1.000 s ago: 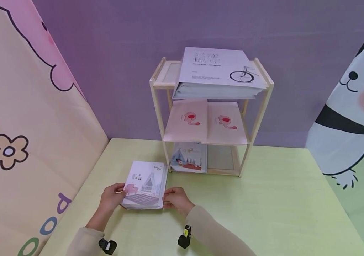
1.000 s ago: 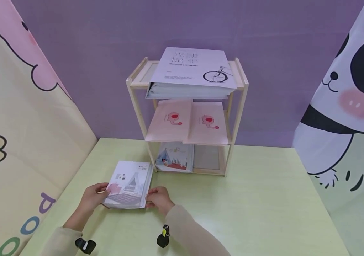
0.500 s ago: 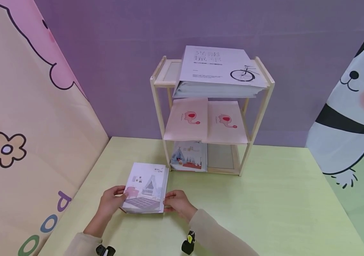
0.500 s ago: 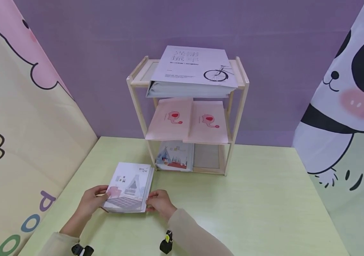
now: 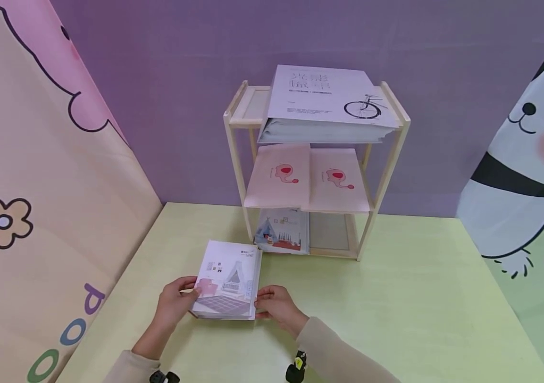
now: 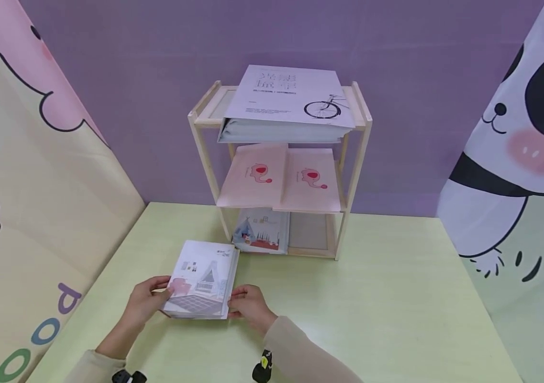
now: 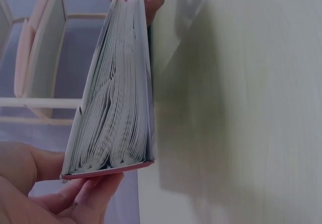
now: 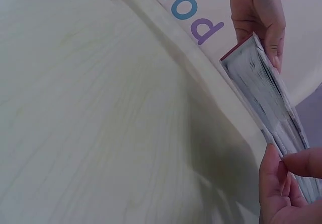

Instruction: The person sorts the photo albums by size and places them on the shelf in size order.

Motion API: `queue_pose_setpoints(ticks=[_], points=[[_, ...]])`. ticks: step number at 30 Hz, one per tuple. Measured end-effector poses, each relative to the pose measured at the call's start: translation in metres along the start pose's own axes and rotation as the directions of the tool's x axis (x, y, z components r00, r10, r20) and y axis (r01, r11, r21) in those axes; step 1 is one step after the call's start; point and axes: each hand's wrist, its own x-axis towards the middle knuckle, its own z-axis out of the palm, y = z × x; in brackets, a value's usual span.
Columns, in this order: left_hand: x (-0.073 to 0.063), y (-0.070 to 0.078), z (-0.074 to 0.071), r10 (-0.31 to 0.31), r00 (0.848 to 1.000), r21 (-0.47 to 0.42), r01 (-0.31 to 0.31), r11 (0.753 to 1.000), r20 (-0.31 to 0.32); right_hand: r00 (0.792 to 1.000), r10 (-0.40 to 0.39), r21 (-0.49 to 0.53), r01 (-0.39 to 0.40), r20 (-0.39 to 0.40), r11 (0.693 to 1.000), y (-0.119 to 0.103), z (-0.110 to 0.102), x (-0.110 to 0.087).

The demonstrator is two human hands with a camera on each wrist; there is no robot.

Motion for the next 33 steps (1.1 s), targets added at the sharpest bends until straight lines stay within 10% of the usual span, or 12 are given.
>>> queue_pose_setpoints(ticks=[33], points=[[-0.002, 0.039, 0.056, 0.132, 0.991, -0.068, -0.13, 0.989, 0.024, 0.996, -0.058, -0.048, 0.055, -0.073, 0.997, -0.018, -0.063, -0.033]])
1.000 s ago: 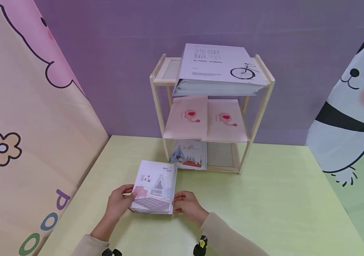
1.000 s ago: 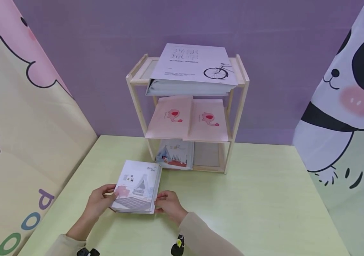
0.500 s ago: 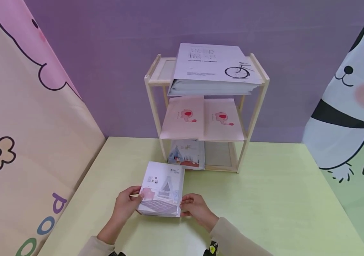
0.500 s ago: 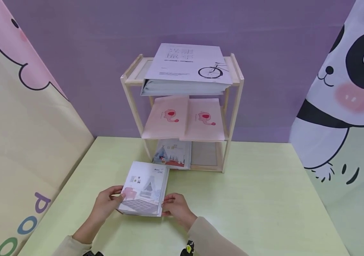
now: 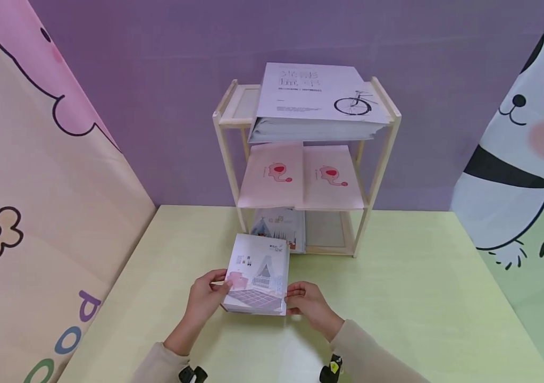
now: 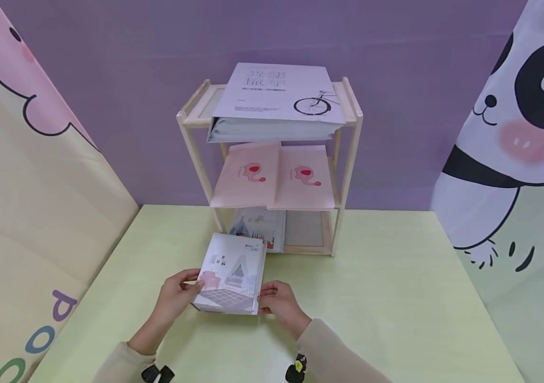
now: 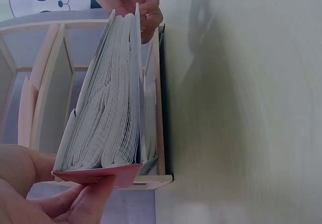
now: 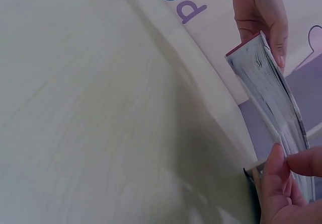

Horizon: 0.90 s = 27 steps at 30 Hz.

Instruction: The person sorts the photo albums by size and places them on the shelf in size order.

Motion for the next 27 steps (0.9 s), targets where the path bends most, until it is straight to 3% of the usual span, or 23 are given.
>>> queue_pose_setpoints(ticks=[6, 17, 27], points=[[-0.001, 0.004, 0.009, -0.012, 1.0, -0.008, 0.012, 1.0, 0.003, 1.0, 0.005, -0.01, -0.005, -0.003, 1.0, -0.007, -0.01, -0.002], [-0.007, 0.015, 0.021, 0.017, 1.0, -0.053, -0.017, 0.998, 0.003, 1.0, 0.001, -0.031, -0.001, 0.01, 1.0, -0.013, -0.027, -0.007], [0.0, 0.028, 0.032, 0.097, 0.995, -0.07, -0.097, 0.993, 0.002, 1.0, -0.026, -0.033, 0.026, -0.015, 0.999, -0.021, -0.042, -0.009]])
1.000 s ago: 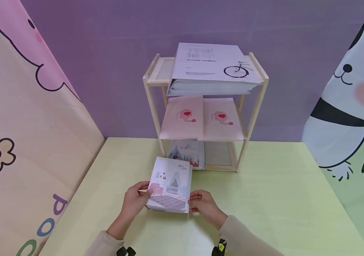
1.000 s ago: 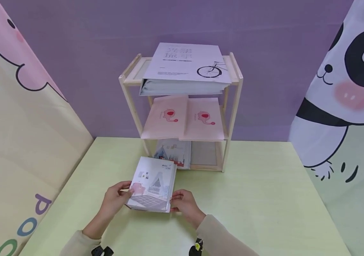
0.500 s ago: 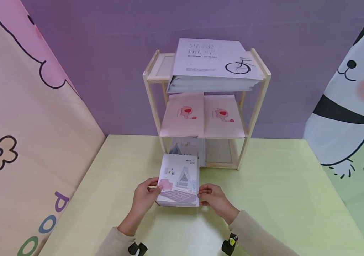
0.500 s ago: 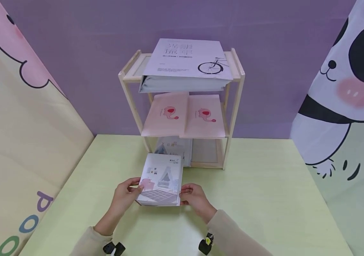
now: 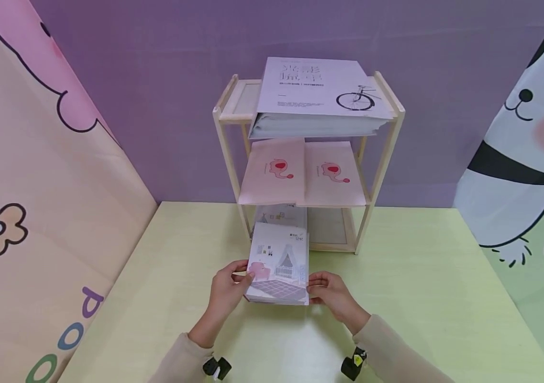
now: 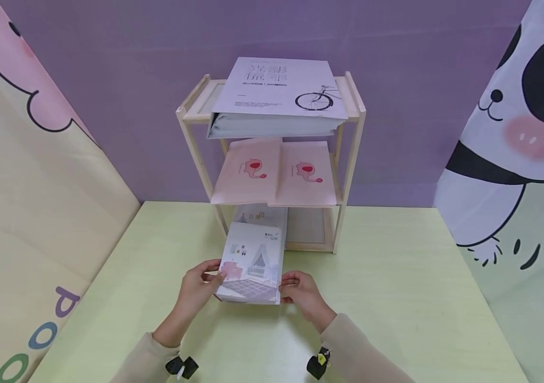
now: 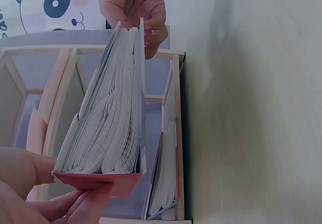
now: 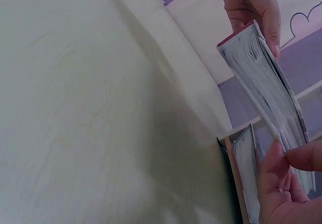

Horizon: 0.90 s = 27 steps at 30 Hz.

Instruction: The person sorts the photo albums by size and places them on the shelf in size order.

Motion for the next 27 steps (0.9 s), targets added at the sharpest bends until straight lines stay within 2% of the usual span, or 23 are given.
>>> queue_pose_setpoints(ticks=[10, 17, 22, 27], points=[[0.021, 0.009, 0.017, 0.048, 0.999, -0.047, -0.048, 0.998, 0.002, 0.994, -0.001, -0.013, 0.0, -0.105, 1.0, -0.013, -0.013, 0.01], [0.036, 0.009, 0.037, 0.065, 0.998, -0.09, -0.064, 0.994, 0.005, 0.979, -0.022, -0.033, 0.016, -0.202, 0.999, -0.015, -0.026, 0.017], [0.047, 0.012, 0.049, 0.125, 0.992, -0.117, -0.126, 0.985, -0.014, 0.98, -0.045, -0.076, 0.031, -0.195, 0.997, -0.02, -0.037, 0.025], [0.06, 0.016, 0.058, 0.142, 0.989, -0.059, -0.144, 0.988, -0.029, 0.979, -0.059, -0.096, 0.041, -0.194, 0.995, -0.025, -0.045, 0.035]])
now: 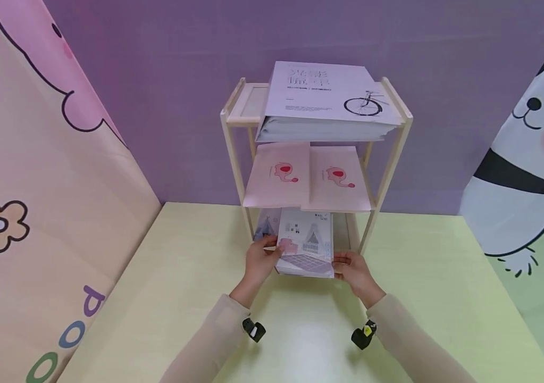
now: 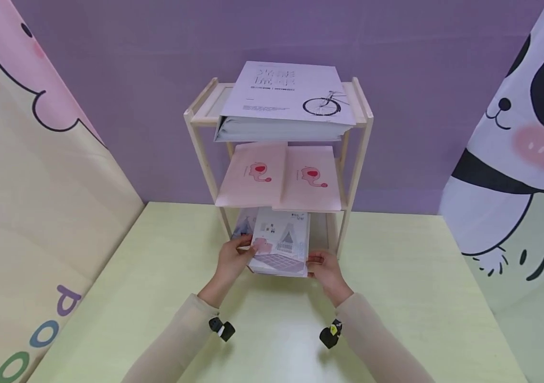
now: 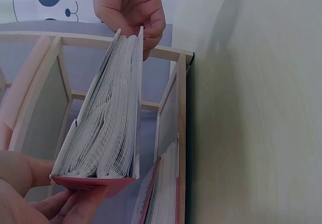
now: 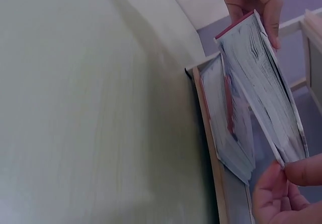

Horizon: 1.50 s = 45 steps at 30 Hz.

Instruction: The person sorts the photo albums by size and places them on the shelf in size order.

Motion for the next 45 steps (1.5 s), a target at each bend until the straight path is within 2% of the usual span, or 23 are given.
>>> queue_pose_setpoints(ticks=[2, 6, 13, 18, 21, 24, 28, 29, 31, 33, 36, 37, 39, 40, 42, 43, 45], points=[[0.005, 0.001, 0.003, -0.006, 1.0, 0.028, 0.006, 1.0, -0.005, 1.0, -0.01, -0.002, 0.01, -0.013, 1.0, -0.002, -0.002, 0.004], [0.012, 0.004, 0.011, -0.023, 1.0, 0.009, 0.023, 1.0, 0.005, 0.998, -0.026, 0.001, 0.026, -0.051, 1.0, -0.005, -0.008, 0.009], [0.021, 0.009, 0.021, -0.003, 1.0, 0.03, 0.003, 1.0, 0.004, 0.996, -0.046, -0.019, 0.045, -0.079, 0.999, -0.006, -0.016, 0.019], [0.029, 0.008, 0.028, -0.059, 0.998, 0.028, 0.058, 0.998, 0.032, 0.992, -0.052, -0.071, 0.044, -0.112, 0.996, -0.012, -0.019, 0.024], [0.034, 0.006, 0.034, -0.087, 0.996, 0.018, 0.086, 0.996, 0.032, 0.988, -0.096, -0.101, 0.084, -0.119, 0.991, -0.01, -0.024, 0.032], [0.039, 0.004, 0.037, -0.107, 0.994, 0.006, 0.107, 0.994, 0.031, 0.977, -0.187, -0.076, 0.18, -0.1, 0.981, 0.022, -0.04, 0.062], [0.044, -0.002, 0.04, -0.142, 0.989, -0.01, 0.142, 0.99, 0.035, 0.948, -0.297, -0.04, 0.294, -0.111, 0.955, 0.098, -0.067, 0.129], [0.044, -0.003, 0.041, -0.153, 0.988, -0.012, 0.153, 0.988, 0.036, 0.947, -0.298, -0.042, 0.295, -0.116, 0.954, 0.112, -0.071, 0.142], [0.046, -0.005, 0.041, -0.174, 0.984, -0.016, 0.175, 0.984, 0.04, 0.938, -0.318, -0.061, 0.312, -0.141, 0.948, 0.13, -0.074, 0.159], [0.047, -0.006, 0.041, -0.196, 0.979, -0.022, 0.197, 0.98, 0.048, 0.924, -0.351, -0.088, 0.341, -0.15, 0.936, 0.137, -0.074, 0.166], [0.049, -0.006, 0.042, -0.22, 0.974, -0.028, 0.222, 0.975, 0.058, 0.897, -0.405, -0.175, 0.377, -0.174, 0.91, 0.135, -0.072, 0.169], [0.05, -0.007, 0.043, -0.222, 0.973, -0.027, 0.224, 0.974, 0.056, 0.899, -0.402, -0.221, 0.363, -0.172, 0.905, 0.131, -0.071, 0.167], [0.051, -0.007, 0.044, -0.233, 0.971, -0.04, 0.236, 0.971, 0.057, 0.876, -0.433, -0.314, 0.358, -0.212, 0.879, 0.132, -0.069, 0.171], [0.051, -0.006, 0.044, -0.239, 0.969, -0.048, 0.242, 0.969, 0.059, 0.877, -0.433, -0.362, 0.342, -0.209, 0.867, 0.129, -0.068, 0.169], [0.053, -0.007, 0.046, -0.246, 0.967, -0.069, 0.25, 0.966, 0.062, 0.883, -0.412, -0.453, 0.279, -0.226, 0.846, 0.115, -0.062, 0.157], [0.053, -0.007, 0.046, -0.252, 0.966, -0.081, 0.256, 0.963, 0.064, 0.866, -0.439, -0.478, 0.288, -0.239, 0.83, 0.11, -0.058, 0.152], [0.054, -0.006, 0.048, -0.263, 0.962, -0.095, 0.269, 0.958, 0.07, 0.864, -0.442, -0.495, 0.283, -0.24, 0.822, 0.083, -0.048, 0.127]])
